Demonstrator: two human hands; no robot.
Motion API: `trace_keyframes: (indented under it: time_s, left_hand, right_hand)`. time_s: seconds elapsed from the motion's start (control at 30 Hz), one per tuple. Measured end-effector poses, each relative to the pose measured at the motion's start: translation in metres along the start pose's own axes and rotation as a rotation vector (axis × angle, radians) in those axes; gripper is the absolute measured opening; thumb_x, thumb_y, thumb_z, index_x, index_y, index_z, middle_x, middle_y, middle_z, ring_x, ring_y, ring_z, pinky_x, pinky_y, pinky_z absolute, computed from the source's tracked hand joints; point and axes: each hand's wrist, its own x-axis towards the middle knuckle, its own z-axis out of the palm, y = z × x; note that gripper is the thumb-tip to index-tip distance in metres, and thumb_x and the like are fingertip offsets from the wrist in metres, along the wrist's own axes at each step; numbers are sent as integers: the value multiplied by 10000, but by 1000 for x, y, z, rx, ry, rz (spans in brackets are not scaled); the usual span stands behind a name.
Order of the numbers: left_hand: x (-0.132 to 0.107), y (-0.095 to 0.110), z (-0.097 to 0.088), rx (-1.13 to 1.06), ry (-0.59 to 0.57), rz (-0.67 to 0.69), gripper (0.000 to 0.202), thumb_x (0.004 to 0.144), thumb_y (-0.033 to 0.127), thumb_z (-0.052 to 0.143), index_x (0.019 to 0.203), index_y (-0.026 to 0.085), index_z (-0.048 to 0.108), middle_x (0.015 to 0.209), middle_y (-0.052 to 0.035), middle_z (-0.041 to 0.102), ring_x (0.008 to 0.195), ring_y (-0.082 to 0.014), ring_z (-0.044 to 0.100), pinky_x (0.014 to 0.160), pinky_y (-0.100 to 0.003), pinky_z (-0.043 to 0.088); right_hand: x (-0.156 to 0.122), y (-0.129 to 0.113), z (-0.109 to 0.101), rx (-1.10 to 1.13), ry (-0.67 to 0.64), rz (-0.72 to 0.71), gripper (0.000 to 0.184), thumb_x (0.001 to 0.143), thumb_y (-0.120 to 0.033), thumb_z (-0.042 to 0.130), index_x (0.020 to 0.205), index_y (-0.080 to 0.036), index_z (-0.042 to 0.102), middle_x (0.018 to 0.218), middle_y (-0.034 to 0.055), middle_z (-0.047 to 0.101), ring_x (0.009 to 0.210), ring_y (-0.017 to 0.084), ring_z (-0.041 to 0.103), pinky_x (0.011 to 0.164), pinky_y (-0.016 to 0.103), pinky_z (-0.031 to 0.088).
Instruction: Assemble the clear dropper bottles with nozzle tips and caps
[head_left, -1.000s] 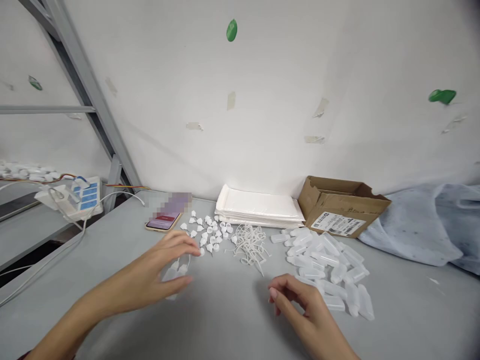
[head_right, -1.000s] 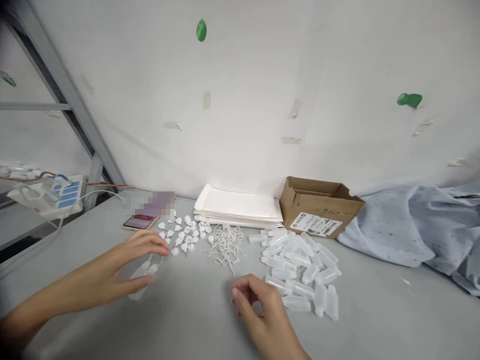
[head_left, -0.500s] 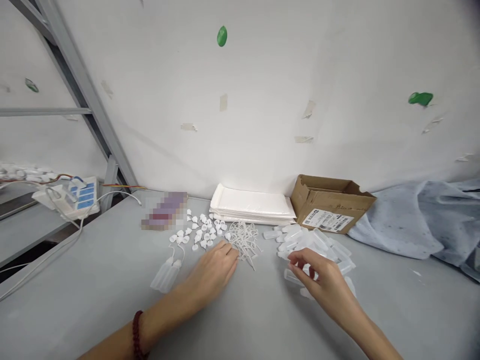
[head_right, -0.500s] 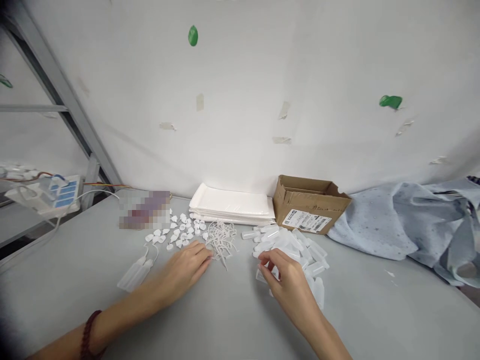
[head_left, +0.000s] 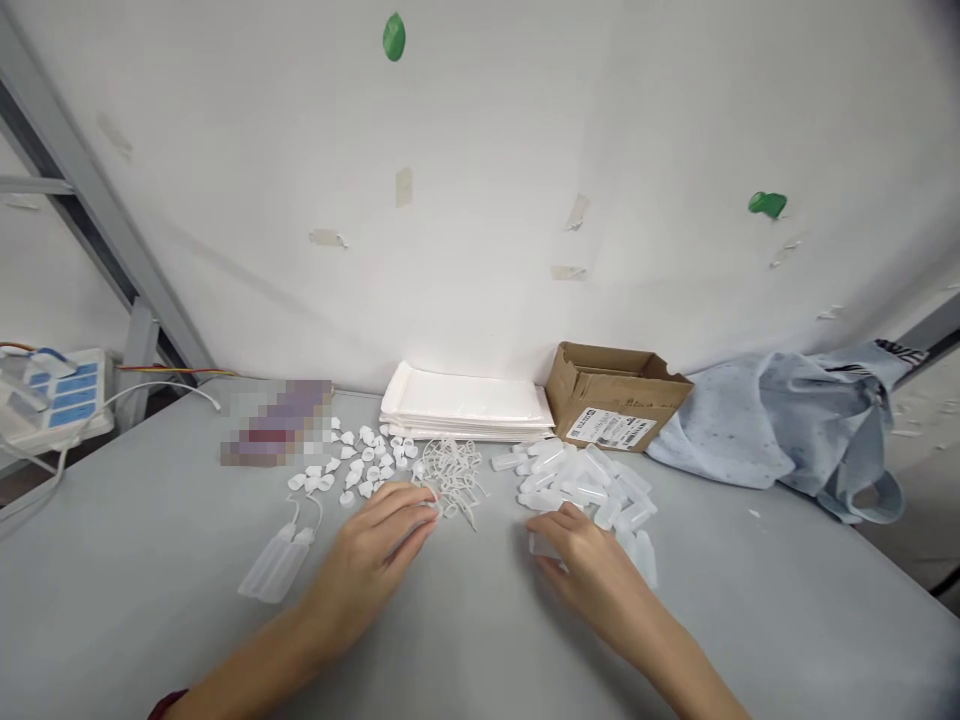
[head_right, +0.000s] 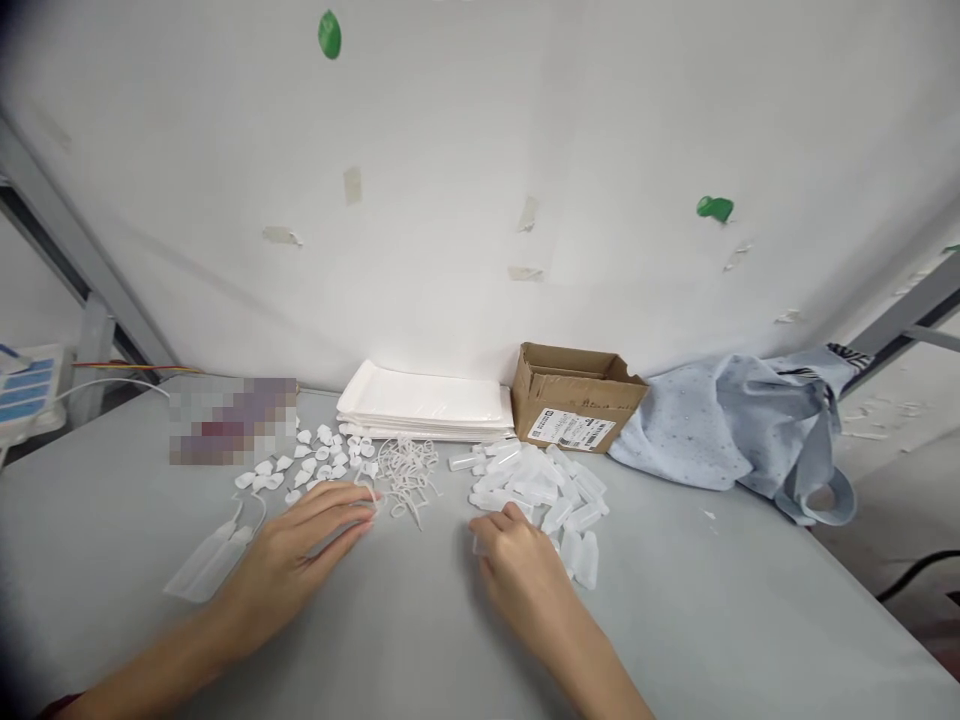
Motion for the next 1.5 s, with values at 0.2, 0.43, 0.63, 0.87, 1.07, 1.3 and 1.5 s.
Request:
trace_keyframes:
  time_s: [0.2, 0.43, 0.63, 0.87, 1.07, 1.3, 1.5]
  left_hand:
    - [-3, -3, 3, 40, -104, -15, 209, 912, 155, 460, 892, 191, 665, 1103, -81, 640, 1045, -217, 543, 864, -358, 499]
    - [-5, -4, 9, 28, -286, -111, 210, 882, 172, 454, 851, 202, 659, 1321, -94, 497, 1269, -294, 361, 998, -508, 405]
    - [-1, 4, 3, -57, -342, -198, 159, 867, 197, 446, 818, 194, 597, 1256, -108, 532, 1250, -284, 395, 972, -487, 430]
    - [3, 8, 1, -168, -269, -312, 173, 881, 263, 457, 820, 214, 610, 1196, -74, 548, 1210, -252, 440, 967, -425, 429]
    - [10, 11, 0, -516, -336, -583, 223, 889, 375, 461, 813, 195, 568, 1037, -57, 628, 981, -206, 577, 744, -304, 502]
    - [12, 5, -3, -724, -299, -619, 223, 889, 386, 502, 851, 193, 605, 835, -12, 609, 713, -121, 538, 695, -254, 468]
    - [8, 18, 2, -523, -180, -468, 171, 873, 299, 524, 852, 212, 670, 927, -23, 648, 896, -167, 591, 798, -285, 482]
  right_hand:
    - [-2, 3, 11, 176, 316, -209, 320, 837, -70, 454, 1093, -210, 586, 1033, 100, 657, 900, 253, 605, 698, 364, 516]
    - [-5, -10, 14, 577, 546, -162, 150, 892, -206, 512, 1027, -224, 576, 982, 71, 584, 729, 155, 565, 598, 276, 517]
    - [-3, -19, 25, 900, 426, -58, 65, 834, -261, 601, 878, -221, 574, 968, 44, 580, 895, 178, 574, 723, 282, 514]
    - [-2, -27, 24, 1266, 225, 131, 277, 721, -365, 719, 693, -178, 518, 940, 47, 596, 770, 153, 577, 682, 272, 472]
    - [-2, -34, 26, 1350, 132, 140, 314, 682, -397, 741, 667, -181, 513, 920, 34, 605, 729, 142, 571, 654, 266, 453]
    - [-3, -37, 29, 1439, 83, 110, 295, 702, -373, 744, 774, -198, 517, 870, 14, 619, 729, 135, 580, 672, 263, 449]
    - [-4, -39, 30, 1430, 61, 84, 297, 709, -363, 740, 821, -204, 515, 816, -1, 606, 697, 125, 568, 653, 253, 442]
